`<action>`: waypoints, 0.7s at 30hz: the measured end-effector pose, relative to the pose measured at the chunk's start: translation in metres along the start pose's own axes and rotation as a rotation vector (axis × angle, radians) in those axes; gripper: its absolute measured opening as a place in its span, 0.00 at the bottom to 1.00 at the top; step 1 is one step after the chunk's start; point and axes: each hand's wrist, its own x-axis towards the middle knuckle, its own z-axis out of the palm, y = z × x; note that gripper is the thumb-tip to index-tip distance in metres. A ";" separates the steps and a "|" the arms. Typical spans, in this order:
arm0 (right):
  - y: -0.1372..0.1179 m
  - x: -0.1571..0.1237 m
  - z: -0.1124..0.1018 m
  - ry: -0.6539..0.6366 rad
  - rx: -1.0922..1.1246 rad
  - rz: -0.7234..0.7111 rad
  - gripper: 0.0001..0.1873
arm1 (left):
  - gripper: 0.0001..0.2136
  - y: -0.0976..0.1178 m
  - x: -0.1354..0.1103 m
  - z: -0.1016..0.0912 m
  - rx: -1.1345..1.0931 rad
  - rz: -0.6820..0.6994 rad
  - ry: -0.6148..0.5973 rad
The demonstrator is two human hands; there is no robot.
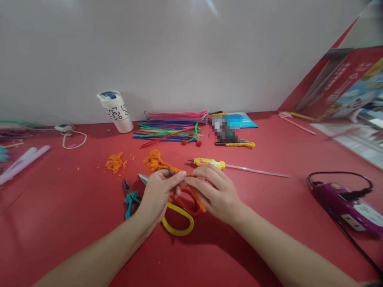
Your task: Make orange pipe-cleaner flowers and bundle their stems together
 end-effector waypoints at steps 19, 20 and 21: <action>-0.003 0.006 -0.010 -0.018 0.675 0.538 0.09 | 0.03 0.000 -0.005 -0.003 -0.041 0.122 -0.107; -0.003 0.007 -0.009 -0.028 0.737 0.616 0.06 | 0.03 0.000 -0.005 -0.003 -0.023 0.128 -0.106; -0.003 0.007 -0.009 -0.052 0.791 0.686 0.03 | 0.04 0.000 -0.005 -0.003 -0.008 0.130 -0.108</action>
